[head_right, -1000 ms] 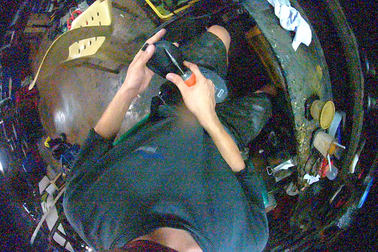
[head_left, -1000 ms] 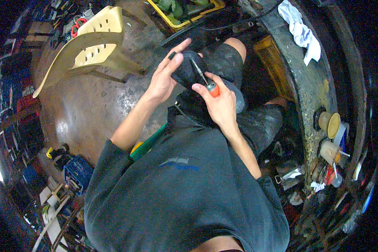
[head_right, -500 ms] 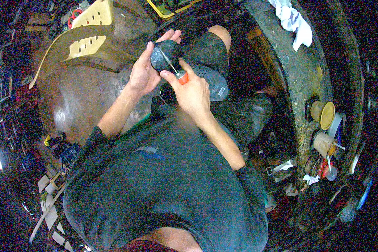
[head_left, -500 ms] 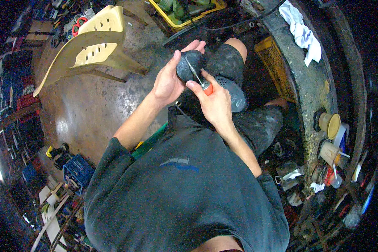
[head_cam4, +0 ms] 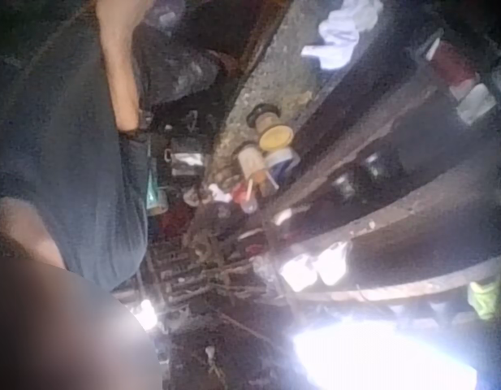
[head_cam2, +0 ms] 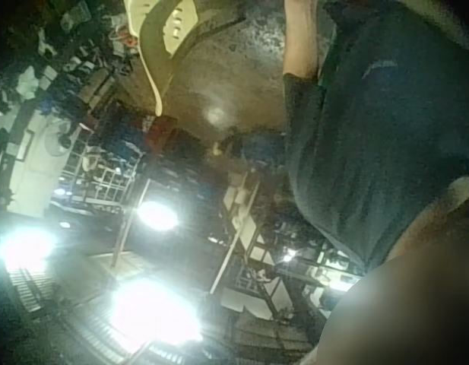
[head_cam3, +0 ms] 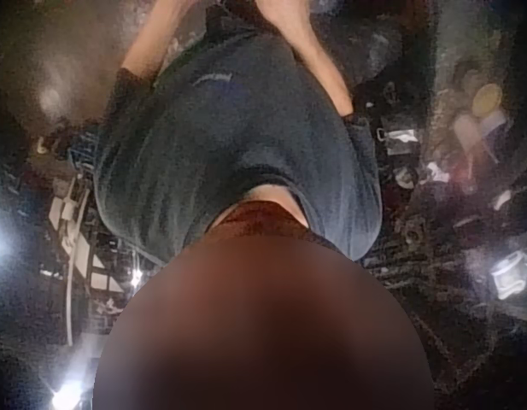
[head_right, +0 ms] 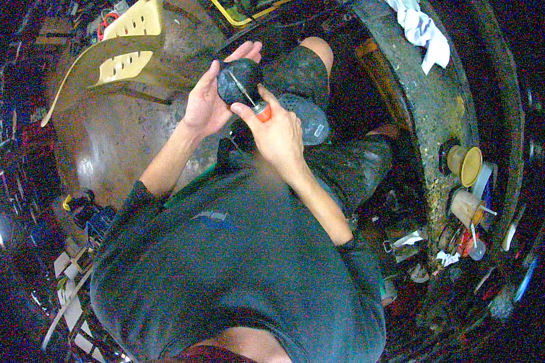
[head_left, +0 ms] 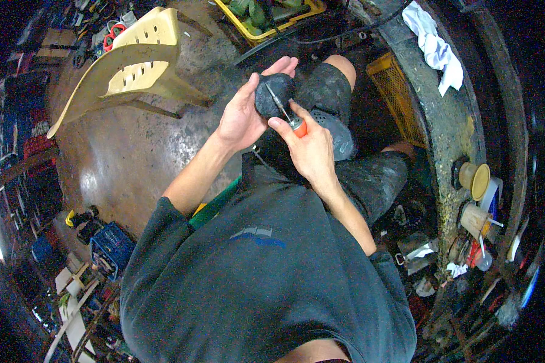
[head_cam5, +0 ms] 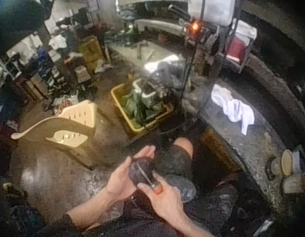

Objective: The person uses a red-handled awl to puncture and work on the sole of a black slip-on shoe. They repeatedly rotate the shoe, probe the sole, and inspect the puncture sites while seated on a low stool in a workshop.

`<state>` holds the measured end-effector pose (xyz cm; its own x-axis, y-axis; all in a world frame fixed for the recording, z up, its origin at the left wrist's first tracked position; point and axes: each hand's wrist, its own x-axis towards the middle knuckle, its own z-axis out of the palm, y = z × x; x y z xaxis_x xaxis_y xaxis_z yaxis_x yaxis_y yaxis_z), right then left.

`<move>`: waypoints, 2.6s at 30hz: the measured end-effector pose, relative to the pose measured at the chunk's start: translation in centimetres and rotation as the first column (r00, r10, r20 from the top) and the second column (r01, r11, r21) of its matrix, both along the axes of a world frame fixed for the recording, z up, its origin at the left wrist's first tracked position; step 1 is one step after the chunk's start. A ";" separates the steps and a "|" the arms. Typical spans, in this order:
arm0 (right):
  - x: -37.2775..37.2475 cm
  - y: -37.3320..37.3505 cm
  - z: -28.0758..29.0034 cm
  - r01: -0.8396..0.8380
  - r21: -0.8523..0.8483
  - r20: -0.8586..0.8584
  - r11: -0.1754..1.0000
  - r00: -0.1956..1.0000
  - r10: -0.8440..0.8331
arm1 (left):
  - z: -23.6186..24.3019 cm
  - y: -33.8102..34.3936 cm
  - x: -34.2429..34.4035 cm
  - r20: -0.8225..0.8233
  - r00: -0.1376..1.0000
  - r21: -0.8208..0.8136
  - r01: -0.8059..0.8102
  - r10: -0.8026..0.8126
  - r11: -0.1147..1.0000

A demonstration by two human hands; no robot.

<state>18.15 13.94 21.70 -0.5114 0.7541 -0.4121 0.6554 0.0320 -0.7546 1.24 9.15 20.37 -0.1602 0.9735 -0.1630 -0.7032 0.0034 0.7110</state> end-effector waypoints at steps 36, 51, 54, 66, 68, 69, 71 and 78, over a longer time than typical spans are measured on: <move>1.8 2.1 0.0 -0.331 0.289 0.129 0.898 0.943 0.306 | 0.4 0.2 -0.8 0.090 0.991 -0.011 0.097 -0.095 0.995; 0.3 1.7 0.4 -0.155 0.158 0.058 0.975 0.987 0.148 | 0.5 0.3 -0.8 0.127 0.990 -0.020 0.060 -0.058 0.998; 0.3 1.7 0.6 -0.192 0.180 0.073 0.965 0.981 0.182 | 0.5 0.3 -0.9 0.131 0.990 -0.027 0.060 -0.056 0.998; 0.7 2.4 0.9 -0.321 0.276 0.134 0.906 0.946 0.295 | 0.3 0.2 -1.3 0.196 0.977 -0.005 0.091 -0.088 0.996; 0.9 2.5 1.1 -0.343 0.276 0.160 0.898 0.937 0.309 | 0.3 0.2 -1.3 0.214 0.972 -0.006 0.103 -0.099 0.995; 1.1 2.7 1.2 -0.358 0.272 0.180 0.893 0.931 0.318 | 0.4 0.2 -1.3 0.229 0.968 -0.006 0.108 -0.104 0.994; 1.2 2.9 1.4 -0.391 0.297 0.202 0.871 0.918 0.343 | 0.5 0.2 -1.3 0.242 0.964 -0.005 0.116 -0.111 0.993; 1.8 3.9 1.5 -0.442 0.377 0.169 0.814 0.897 0.409 | 0.6 0.2 -1.2 0.238 0.960 -0.002 0.155 -0.150 0.988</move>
